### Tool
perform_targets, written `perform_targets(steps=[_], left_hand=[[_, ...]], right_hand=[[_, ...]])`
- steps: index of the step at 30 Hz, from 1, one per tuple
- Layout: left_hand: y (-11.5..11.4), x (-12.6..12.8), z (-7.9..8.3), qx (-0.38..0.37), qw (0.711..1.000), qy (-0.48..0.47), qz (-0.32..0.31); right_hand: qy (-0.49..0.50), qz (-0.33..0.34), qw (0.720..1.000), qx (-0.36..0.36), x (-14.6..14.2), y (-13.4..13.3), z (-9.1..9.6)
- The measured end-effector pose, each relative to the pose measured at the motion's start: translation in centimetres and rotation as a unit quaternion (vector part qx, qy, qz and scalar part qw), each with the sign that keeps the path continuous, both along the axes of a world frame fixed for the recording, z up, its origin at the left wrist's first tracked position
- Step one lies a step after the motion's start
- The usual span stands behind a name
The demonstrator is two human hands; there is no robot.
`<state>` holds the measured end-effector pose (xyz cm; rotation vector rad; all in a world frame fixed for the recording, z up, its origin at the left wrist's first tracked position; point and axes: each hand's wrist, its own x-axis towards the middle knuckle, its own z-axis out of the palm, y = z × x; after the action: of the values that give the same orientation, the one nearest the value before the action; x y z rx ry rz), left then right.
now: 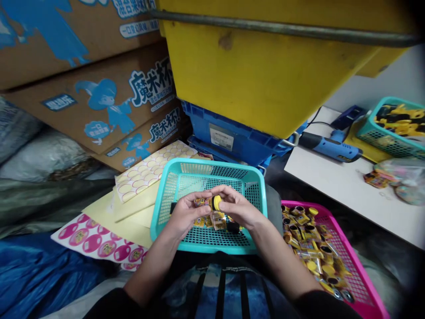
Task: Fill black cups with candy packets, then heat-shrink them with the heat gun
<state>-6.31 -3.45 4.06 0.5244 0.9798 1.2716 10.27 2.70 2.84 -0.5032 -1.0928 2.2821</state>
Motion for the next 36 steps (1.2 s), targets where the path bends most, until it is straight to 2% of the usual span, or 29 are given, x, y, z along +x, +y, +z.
perform_targets(steps=[5, 7, 11, 16, 22, 27, 29, 31, 33, 35, 36], left_hand=[[-0.3, 0.5, 0.3, 0.003, 0.998, 0.007, -0.069], [-0.5, 0.9, 0.5, -0.001, 0.998, 0.007, -0.069], [-0.5, 1.6, 1.2, 0.022, 0.998, 0.029, -0.048], [-0.4, 1.8, 1.8, 0.056, 0.99, 0.113, -0.058], [-0.3, 2.4, 1.8, 0.045, 0.99, 0.118, -0.061], [-0.5, 3.1, 1.4, 0.048, 0.988, 0.127, -0.073], [-0.5, 3.0, 1.4, 0.077, 0.984, 0.144, -0.067], [-0.4, 3.0, 1.3, 0.1, 0.98, 0.161, -0.06], [-0.2, 3.2, 1.2, 0.1, 0.98, 0.158, -0.074], [-0.1, 3.7, 1.1, 0.086, 0.979, 0.142, -0.12], [-0.1, 3.9, 1.1, 0.082, 0.976, 0.133, -0.154]], right_hand=[[0.089, 0.066, 0.99, -0.091, 0.2, -0.5, -0.3], [0.093, 0.081, 0.987, -0.099, 0.3, -0.6, -0.1], [0.076, 0.056, 0.992, -0.083, 0.5, -0.7, 0.1], [0.057, 0.016, 0.998, -0.021, 0.4, -1.3, -0.7], [0.018, -0.054, 0.995, 0.087, 1.0, -1.6, -1.5], [-0.019, -0.109, 0.978, 0.179, 2.0, -2.2, -1.4], [-0.04, -0.143, 0.963, 0.225, 2.4, -2.5, -1.5], [-0.081, -0.194, 0.931, 0.299, 2.9, -2.8, -1.4], [-0.119, -0.234, 0.875, 0.405, 3.5, -2.9, -0.9], [-0.132, -0.248, 0.816, 0.506, 4.3, -3.2, -0.1], [-0.131, -0.244, 0.796, 0.538, 4.9, -3.4, 0.4]])
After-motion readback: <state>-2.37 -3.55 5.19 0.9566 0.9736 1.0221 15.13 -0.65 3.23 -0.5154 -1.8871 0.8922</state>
